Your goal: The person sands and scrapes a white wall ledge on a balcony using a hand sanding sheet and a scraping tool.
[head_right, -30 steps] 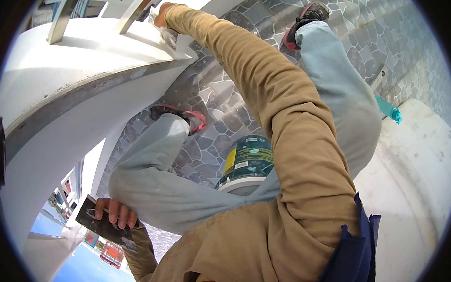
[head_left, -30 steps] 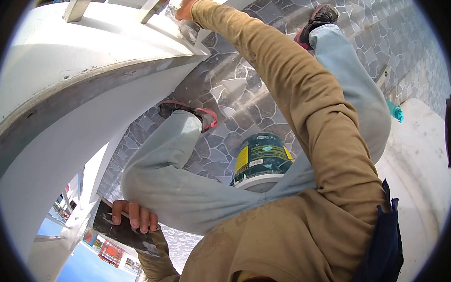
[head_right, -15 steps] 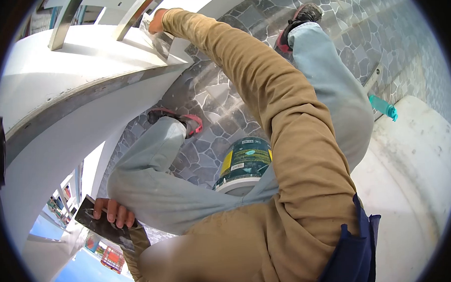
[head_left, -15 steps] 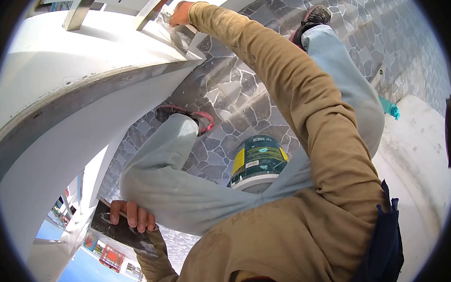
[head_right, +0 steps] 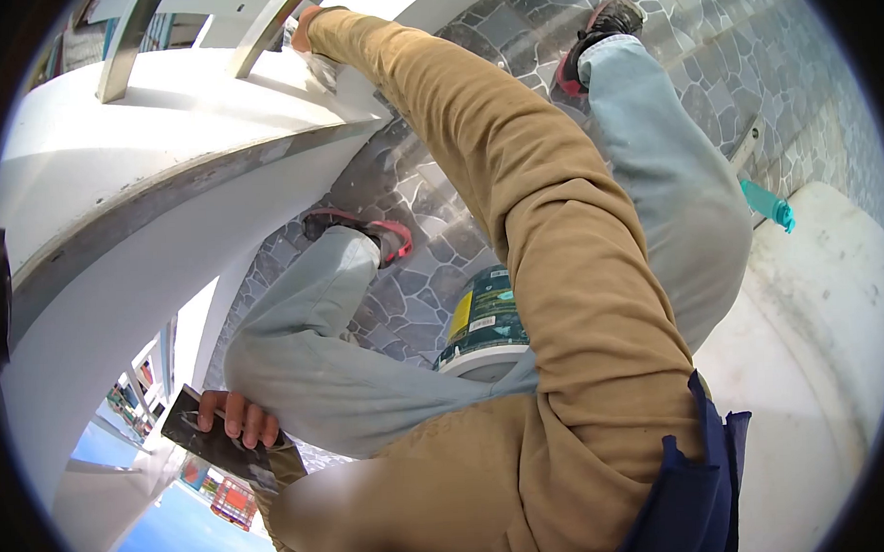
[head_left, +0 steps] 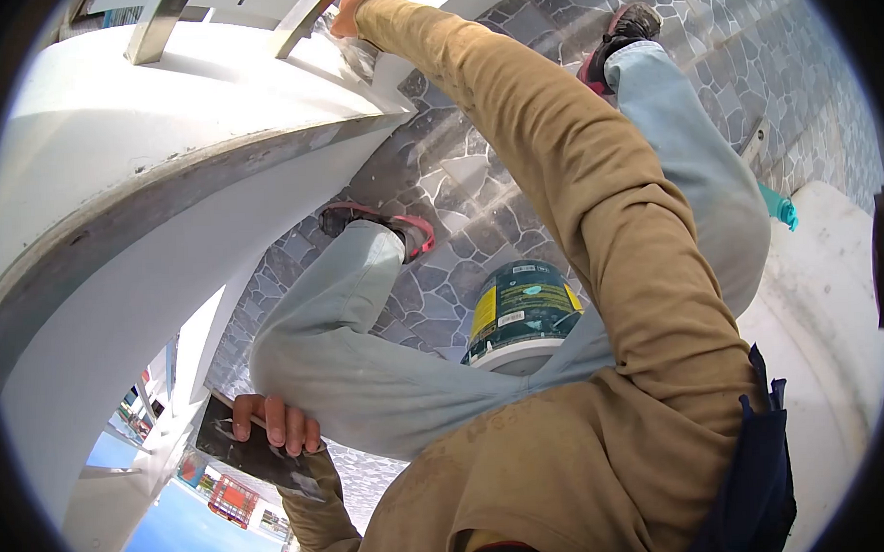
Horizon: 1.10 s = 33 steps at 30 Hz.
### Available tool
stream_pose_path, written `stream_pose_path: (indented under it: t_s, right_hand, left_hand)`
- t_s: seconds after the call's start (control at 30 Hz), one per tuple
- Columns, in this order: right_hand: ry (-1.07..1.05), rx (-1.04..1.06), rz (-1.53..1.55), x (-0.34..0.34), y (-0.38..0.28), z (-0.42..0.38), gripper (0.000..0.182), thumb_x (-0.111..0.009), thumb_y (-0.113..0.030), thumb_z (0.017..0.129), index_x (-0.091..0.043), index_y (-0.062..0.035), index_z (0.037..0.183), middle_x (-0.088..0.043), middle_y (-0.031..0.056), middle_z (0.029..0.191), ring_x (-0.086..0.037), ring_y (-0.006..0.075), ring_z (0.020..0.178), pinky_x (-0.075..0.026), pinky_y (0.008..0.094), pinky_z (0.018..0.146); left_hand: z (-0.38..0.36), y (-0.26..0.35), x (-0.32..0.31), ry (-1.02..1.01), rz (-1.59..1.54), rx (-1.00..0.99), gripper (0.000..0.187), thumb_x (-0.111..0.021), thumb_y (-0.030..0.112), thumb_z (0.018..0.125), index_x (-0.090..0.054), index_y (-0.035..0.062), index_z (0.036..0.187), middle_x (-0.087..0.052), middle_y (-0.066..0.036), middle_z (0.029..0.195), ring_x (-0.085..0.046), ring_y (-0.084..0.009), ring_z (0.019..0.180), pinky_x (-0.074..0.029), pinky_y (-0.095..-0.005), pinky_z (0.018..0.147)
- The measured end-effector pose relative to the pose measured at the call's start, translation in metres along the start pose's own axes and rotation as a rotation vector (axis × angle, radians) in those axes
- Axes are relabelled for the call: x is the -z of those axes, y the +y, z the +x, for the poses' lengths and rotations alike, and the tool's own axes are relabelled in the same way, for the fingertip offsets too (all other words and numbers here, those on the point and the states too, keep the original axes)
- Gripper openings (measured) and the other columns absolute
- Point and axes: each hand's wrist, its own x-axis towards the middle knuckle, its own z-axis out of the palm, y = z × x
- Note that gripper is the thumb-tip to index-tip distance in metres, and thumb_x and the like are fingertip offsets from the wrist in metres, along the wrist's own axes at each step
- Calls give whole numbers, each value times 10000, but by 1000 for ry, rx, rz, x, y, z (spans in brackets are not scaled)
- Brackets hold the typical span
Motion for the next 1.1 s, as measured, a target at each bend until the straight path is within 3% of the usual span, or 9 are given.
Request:
stream_pose_path:
  t_s: [0.1, 0.17, 0.27, 0.37, 0.47, 0.57, 0.87, 1.03, 1.1]
  right_hand:
    - [-10, -55, -2, 2, -7, -9, 444, -577, -329, 803, -640, -28, 1125, -629, 169, 1135, -633, 308, 1004, -484, 432, 859]
    - [-19, 182, 60, 11, 9, -36, 466, -623, -356, 767, -655, -34, 1103, -632, 165, 1135, -641, 311, 977, -497, 449, 831]
    - [-27, 94, 133, 4, 10, -35, 436, -678, -364, 710, -697, -63, 1026, -654, 138, 1085, -624, 294, 931, -478, 425, 842]
    - [-70, 176, 185, -5, 19, -25, 410, -687, -350, 673, -710, -96, 994, -656, 130, 1078, -611, 286, 952, -476, 414, 831]
    - [-42, 260, 371, -1, 27, -62, 500, -668, -280, 640, -683, -116, 1112, -670, 125, 1056, -624, 276, 929, -483, 392, 837]
    - [-30, 370, 343, -1, 31, -70, 556, -648, -224, 639, -648, -131, 1186, -669, 119, 1070, -632, 264, 926, -489, 371, 839]
    - [-119, 358, 435, 21, 35, -146, 508, -597, -89, 673, -654, -120, 1177, -686, 85, 1027, -643, 223, 879, -496, 336, 800]
    - [-78, 356, 494, 28, 55, -138, 413, -628, -132, 667, -674, -43, 1067, -684, 115, 967, -643, 221, 825, -496, 331, 770]
    - [38, 197, 522, 30, 55, -136, 428, -643, -175, 674, -662, -41, 1080, -679, 126, 963, -646, 230, 827, -496, 332, 767]
  left_hand:
    - [0, 1, 0, -10, -8, 10, 164, -420, 279, 994, -476, 156, 1086, -490, -186, 1098, -550, -325, 1025, -424, -502, 901]
    - [-2, 0, 0, -19, -15, 2, 164, -419, 278, 994, -477, 156, 1087, -489, -186, 1102, -549, -326, 1029, -422, -502, 902]
    - [2, 2, 3, -52, -19, 27, 163, -419, 276, 994, -479, 157, 1088, -488, -182, 1110, -544, -326, 1040, -417, -501, 907]
    - [2, 2, -1, -46, -12, 66, 165, -421, 280, 992, -479, 161, 1089, -486, -169, 1118, -540, -318, 1039, -412, -496, 906]
    - [2, 2, -8, -1, 16, 82, 175, -427, 299, 988, -477, 167, 1092, -482, -154, 1123, -539, -302, 1011, -410, -485, 891]
    - [2, 0, -3, -39, 25, 81, 238, -438, 328, 969, -467, 157, 1132, -446, -128, 1130, -498, -280, 1022, -392, -483, 871]
    - [6, -4, -4, -20, 25, 97, 240, -432, 342, 971, -475, 165, 1127, -444, -135, 1136, -492, -286, 1003, -393, -485, 874]
    - [3, -5, -5, -6, 43, 60, 240, -401, 358, 982, -474, 164, 1104, -442, -147, 1134, -495, -292, 985, -393, -491, 864]
    - [2, -3, -4, -10, 33, 75, 245, -401, 362, 983, -475, 161, 1103, -443, -148, 1134, -497, -294, 987, -393, -493, 864]
